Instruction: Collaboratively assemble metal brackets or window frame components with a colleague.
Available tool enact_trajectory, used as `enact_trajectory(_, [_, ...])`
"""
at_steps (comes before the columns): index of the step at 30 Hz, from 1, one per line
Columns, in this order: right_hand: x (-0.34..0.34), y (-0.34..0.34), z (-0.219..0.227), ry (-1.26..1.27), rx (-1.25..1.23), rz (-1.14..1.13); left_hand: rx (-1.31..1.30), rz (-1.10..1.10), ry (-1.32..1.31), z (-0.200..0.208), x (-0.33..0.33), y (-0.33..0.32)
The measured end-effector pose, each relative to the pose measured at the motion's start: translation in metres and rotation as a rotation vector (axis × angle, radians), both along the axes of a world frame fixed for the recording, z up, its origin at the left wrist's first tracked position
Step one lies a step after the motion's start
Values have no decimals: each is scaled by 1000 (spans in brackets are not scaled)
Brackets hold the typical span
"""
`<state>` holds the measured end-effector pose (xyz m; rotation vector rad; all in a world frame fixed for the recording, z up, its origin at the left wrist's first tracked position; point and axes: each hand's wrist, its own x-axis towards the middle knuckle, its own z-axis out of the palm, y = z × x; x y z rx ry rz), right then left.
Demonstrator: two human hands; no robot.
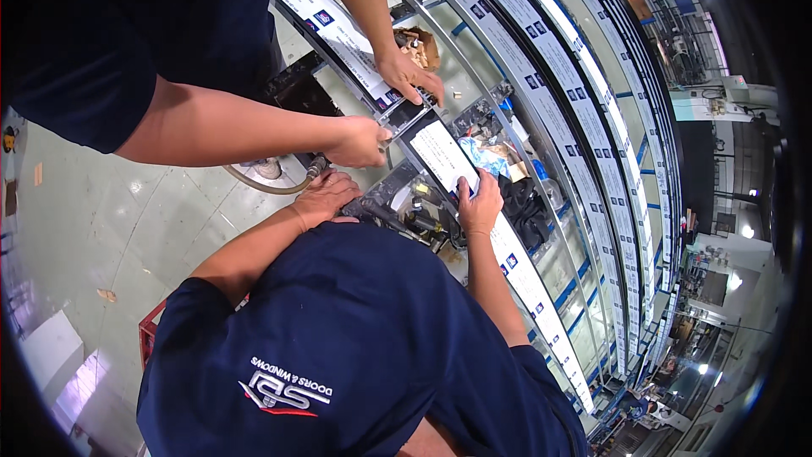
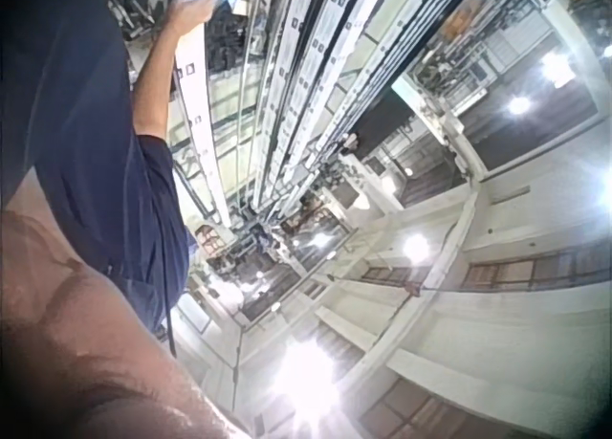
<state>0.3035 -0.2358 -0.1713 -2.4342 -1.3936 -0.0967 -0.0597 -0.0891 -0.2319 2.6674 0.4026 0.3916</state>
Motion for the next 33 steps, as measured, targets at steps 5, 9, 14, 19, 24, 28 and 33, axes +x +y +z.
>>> enact_trajectory(5, [-2, 2, 5, 34, -1, 4, 2, -6, -25, 5, 0, 2])
enact_trajectory(9, [-1, 2, 5, 25, 0, -3, -28, -8, -22, 7, 0, 2])
enact_trajectory(14, [-1, 2, 5, 17, 32, 10, -70, -7, 1, 3, 0, 2])
enact_trajectory(19, [-3, 3, 6, 4, 40, 13, -148, -41, 77, 8, -1, 3])
enact_trajectory(24, [-3, 3, 6, -4, 31, 7, -138, -21, 83, 8, 0, 1])
enact_trajectory(28, [-3, 4, 7, 18, 18, 5, -130, -10, 33, 10, 0, 2])
enact_trajectory(33, [-3, 2, 6, 13, 25, 6, -215, -39, 141, 12, 1, 4])
